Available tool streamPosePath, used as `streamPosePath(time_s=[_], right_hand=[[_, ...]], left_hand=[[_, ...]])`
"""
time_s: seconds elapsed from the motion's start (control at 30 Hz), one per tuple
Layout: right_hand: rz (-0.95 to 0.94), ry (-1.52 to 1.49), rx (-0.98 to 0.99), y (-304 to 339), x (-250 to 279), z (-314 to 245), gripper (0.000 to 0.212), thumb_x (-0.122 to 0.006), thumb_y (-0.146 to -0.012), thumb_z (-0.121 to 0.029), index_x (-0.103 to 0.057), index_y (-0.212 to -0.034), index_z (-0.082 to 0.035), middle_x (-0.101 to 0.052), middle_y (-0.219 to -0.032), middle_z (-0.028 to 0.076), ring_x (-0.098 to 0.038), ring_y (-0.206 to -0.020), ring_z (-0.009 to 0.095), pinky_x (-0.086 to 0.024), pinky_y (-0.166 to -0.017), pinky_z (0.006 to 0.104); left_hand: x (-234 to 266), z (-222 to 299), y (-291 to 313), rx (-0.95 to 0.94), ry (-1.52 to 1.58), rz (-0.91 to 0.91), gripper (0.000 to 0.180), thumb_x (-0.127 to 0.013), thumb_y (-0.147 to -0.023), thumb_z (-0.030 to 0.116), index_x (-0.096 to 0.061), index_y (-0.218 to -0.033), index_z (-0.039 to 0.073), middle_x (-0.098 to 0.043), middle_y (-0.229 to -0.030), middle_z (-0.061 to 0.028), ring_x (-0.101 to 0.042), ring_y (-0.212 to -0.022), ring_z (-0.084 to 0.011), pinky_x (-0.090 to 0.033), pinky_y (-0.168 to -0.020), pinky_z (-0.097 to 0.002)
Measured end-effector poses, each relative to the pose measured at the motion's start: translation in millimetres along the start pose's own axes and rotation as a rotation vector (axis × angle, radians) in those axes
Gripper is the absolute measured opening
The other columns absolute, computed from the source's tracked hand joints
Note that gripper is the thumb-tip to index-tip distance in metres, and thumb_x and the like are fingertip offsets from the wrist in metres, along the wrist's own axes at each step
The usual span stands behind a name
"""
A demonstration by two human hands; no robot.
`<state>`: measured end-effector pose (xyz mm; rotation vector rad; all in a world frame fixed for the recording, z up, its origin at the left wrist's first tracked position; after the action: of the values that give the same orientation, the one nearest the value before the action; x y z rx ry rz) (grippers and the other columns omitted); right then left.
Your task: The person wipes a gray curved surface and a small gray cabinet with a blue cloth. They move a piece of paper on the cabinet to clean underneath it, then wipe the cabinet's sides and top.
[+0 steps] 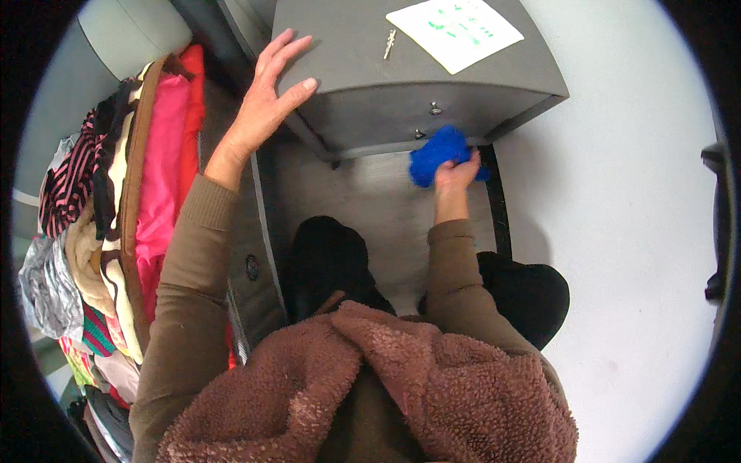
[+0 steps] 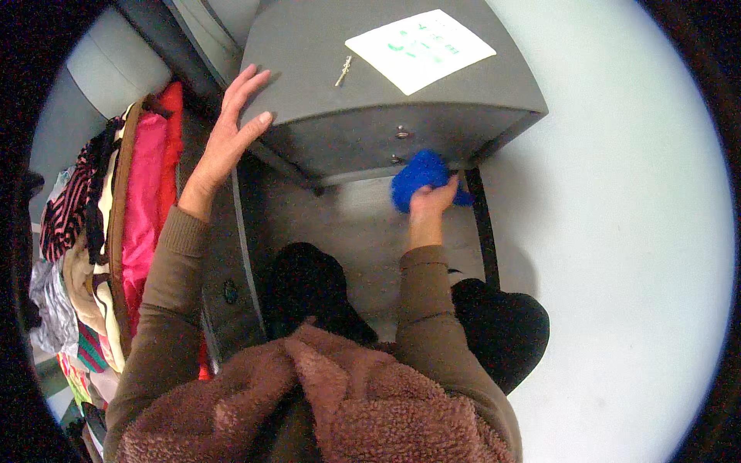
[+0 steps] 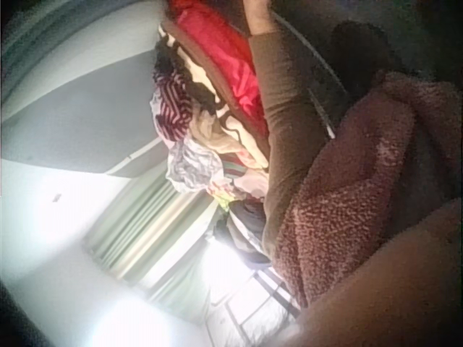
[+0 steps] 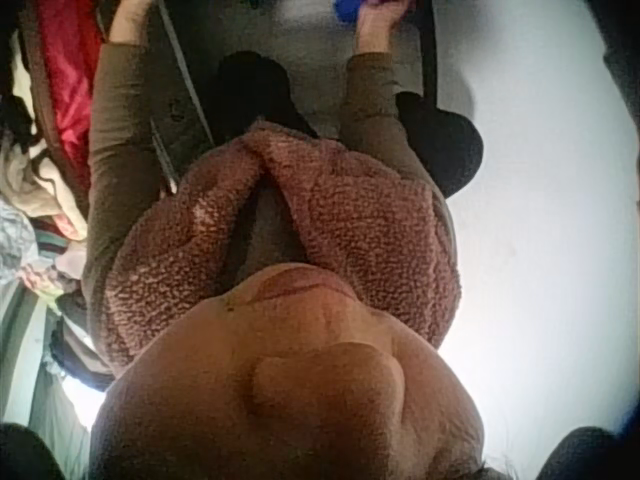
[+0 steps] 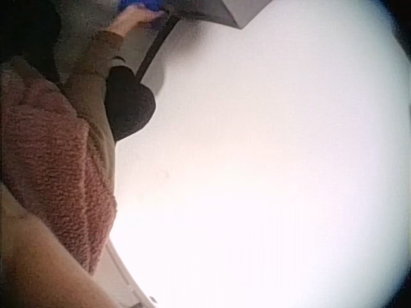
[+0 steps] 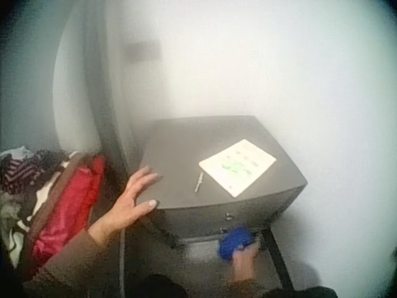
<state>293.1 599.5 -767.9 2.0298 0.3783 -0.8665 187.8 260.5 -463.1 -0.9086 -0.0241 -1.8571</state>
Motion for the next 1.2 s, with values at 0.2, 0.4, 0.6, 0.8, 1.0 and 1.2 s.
streamPosePath(time_s=[0.2,0.4,0.6,0.8,1.0,1.2], right_hand=[[0.044,0.414,0.439,43.3,-70.9,-12.9,0.024,-0.06,-0.095,-0.015,-0.056,-0.113,0.0,-0.062,-0.114,0.01,-0.057,-0.101,0.022,-0.048,-0.091,0.0387],[-0.137,0.767,0.253,92.2,-42.2,110.5,0.021,-0.065,-0.086,-0.001,-0.056,-0.105,-0.001,-0.063,-0.101,0.007,-0.059,-0.094,0.021,-0.05,-0.085,0.0381],[-0.214,0.36,-0.184,136.5,-37.7,134.3,0.028,-0.066,-0.085,-0.007,-0.059,-0.112,-0.006,-0.064,-0.108,0.007,-0.063,-0.1,0.023,-0.054,-0.089,0.0404],[-0.048,0.515,0.459,107.3,-74.5,55.7,0.028,-0.064,-0.09,-0.015,-0.049,-0.106,0.001,-0.058,-0.104,0.01,-0.056,-0.094,0.024,-0.049,-0.083,0.0398],[-0.203,1.344,0.85,79.7,-43.3,100.4,0.036,-0.063,-0.086,-0.012,-0.05,-0.108,0.012,-0.057,-0.107,0.031,-0.054,-0.103,0.046,-0.042,-0.097,0.0509],[-0.143,0.444,0.112,92.0,-25.9,90.8,0.047,-0.068,-0.078,-0.01,-0.057,-0.124,-0.001,-0.063,-0.117,0.008,-0.057,-0.109,0.024,-0.048,-0.096,0.0416]], left_hand=[[-1.4,-2.5,-0.2,0.009,0.006,0.031,0.06,-0.069,-0.095,0.036,-0.051,-0.15,0.02,-0.028,-0.165,-0.0136,-0.025,-0.153,-0.0316,-0.025,-0.123,-0.0452],[-3.8,-4.5,-1.1,0.023,0.005,0.051,0.058,-0.067,-0.096,0.035,-0.052,-0.149,0.02,-0.028,-0.165,-0.0133,-0.024,-0.154,-0.0308,-0.023,-0.124,-0.0444],[-1.4,-1.5,-1.4,0.017,-0.025,0.024,0.057,-0.067,-0.096,0.036,-0.051,-0.149,0.02,-0.026,-0.165,-0.0135,-0.024,-0.154,-0.0313,-0.024,-0.124,-0.0447],[-2.3,-4.6,0.1,0.016,-0.025,0.025,0.055,-0.066,-0.097,0.036,-0.052,-0.149,0.021,-0.026,-0.165,-0.0136,-0.026,-0.153,-0.0319,-0.024,-0.124,-0.0453],[-2.7,-6.3,-0.4,0.023,0.007,0.031,0.056,-0.063,-0.099,0.037,-0.05,-0.15,0.021,-0.025,-0.166,-0.0132,-0.023,-0.154,-0.0313,-0.023,-0.124,-0.0446],[-5.1,-12.2,2.2,0.154,0.353,0.117,0.07,-0.046,-0.107,0.043,-0.019,-0.165,0.014,-0.014,-0.171,-0.0074,-0.011,-0.158,-0.0226,-0.012,-0.127,-0.041]])
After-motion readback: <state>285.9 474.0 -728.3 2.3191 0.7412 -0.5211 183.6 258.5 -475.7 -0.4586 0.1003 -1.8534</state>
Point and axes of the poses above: each hand's wrist, its own y-axis away from the middle knuckle, its own x-axis out of the back of the hand, z = x × y, the point moved 6 cm from there along -y, towards the middle knuckle
